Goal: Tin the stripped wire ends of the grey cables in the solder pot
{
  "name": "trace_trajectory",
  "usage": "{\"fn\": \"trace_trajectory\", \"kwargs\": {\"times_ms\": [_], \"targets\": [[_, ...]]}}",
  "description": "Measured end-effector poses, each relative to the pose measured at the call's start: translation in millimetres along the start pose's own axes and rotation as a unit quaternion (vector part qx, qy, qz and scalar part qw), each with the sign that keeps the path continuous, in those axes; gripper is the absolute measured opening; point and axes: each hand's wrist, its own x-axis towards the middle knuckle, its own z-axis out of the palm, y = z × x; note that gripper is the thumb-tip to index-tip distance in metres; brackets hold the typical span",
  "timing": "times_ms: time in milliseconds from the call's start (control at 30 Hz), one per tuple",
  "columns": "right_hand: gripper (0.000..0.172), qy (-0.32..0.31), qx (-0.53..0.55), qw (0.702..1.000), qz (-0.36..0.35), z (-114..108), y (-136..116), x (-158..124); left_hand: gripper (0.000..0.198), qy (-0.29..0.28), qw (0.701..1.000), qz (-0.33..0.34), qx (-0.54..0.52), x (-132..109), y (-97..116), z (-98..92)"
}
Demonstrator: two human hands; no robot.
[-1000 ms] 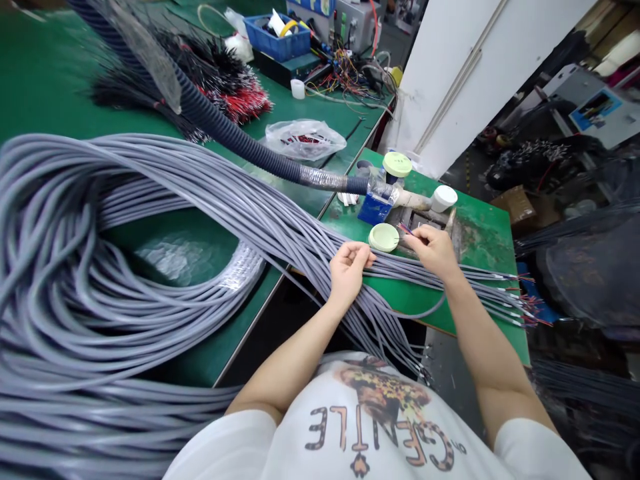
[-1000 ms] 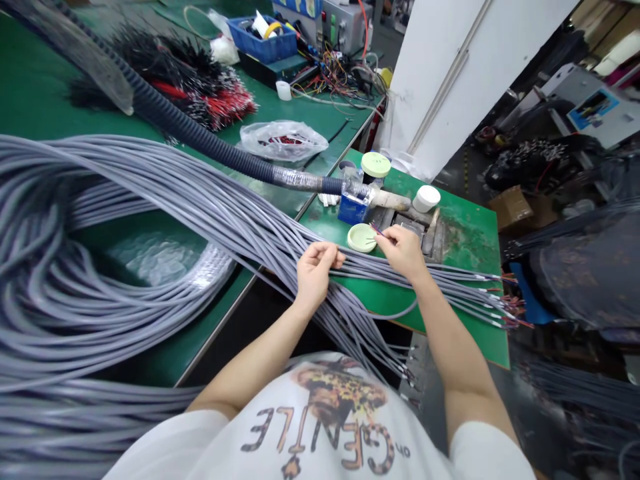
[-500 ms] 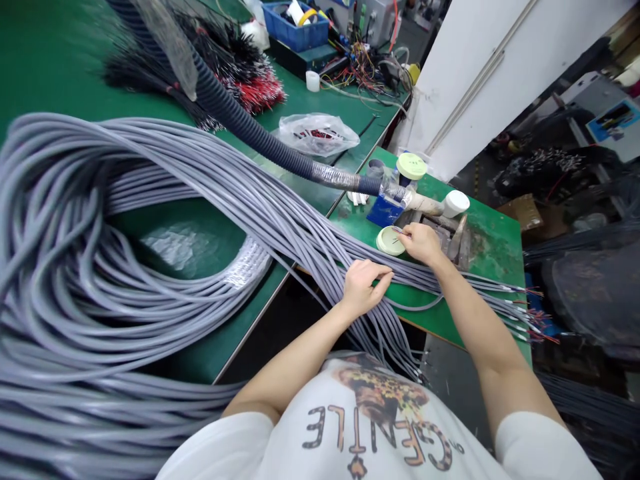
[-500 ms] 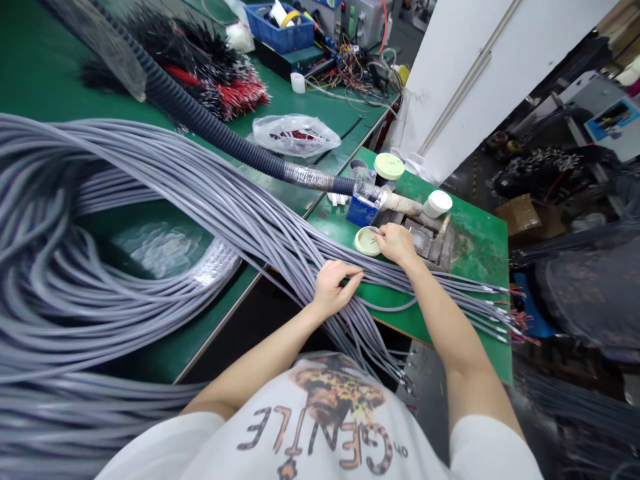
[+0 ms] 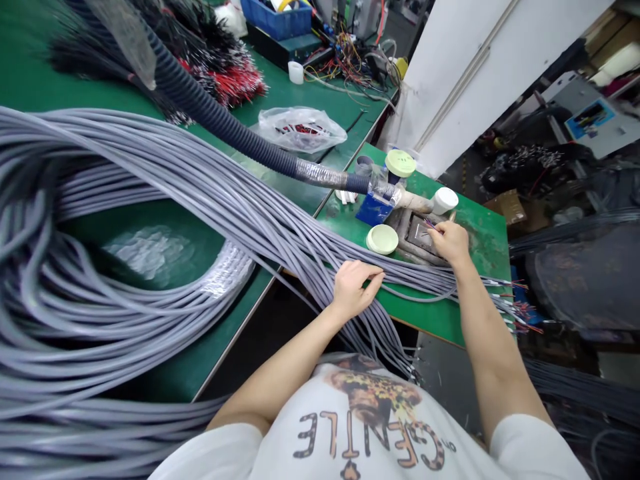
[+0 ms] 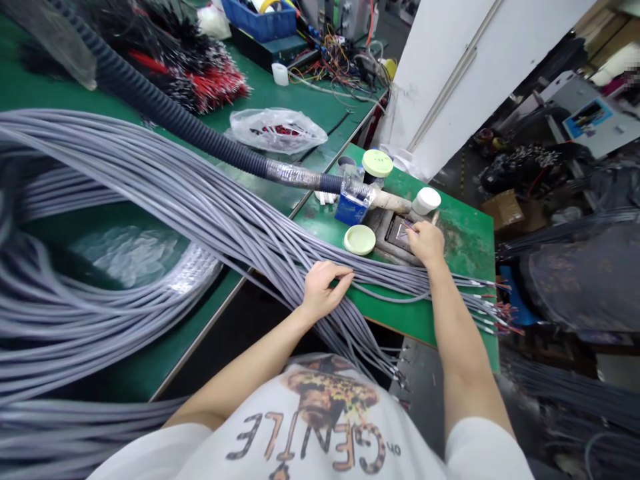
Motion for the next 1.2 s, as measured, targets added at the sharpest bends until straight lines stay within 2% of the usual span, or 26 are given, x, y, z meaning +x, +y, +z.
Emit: {"fn": "trace_trajectory", "kwargs": {"times_ms": [100,300,867,1033,1133,1200], "targets": [[0.031,-0.02,-0.021,0.999,0.043,13,12,4,0.009,-0.006,0.999,0.021,0.029,0,-1,0.1],[0.032,-0.027,-0.032,0.997,0.067,28,17,8,0.007,-0.001,0.996,0.065,0.066,0,0,-0.5],[0.029,-0.034,-0.023,0.996,0.081,35,19,9,0.004,0.008,0.992,0.087,0.088,0,0,-0.2],[0.027,-0.012,0.014,0.998,0.063,22,18,5,0.004,0.008,0.992,0.088,0.089,0,0,0.8],[0.027,0.018,0.055,0.998,0.036,0,15,-11,0.005,0.008,0.992,0.087,0.091,1,-1,-0.4],[0.027,0.065,0.134,0.989,0.004,-19,7,-30,0.006,0.007,0.993,0.084,0.086,1,-2,-2.2]]}}
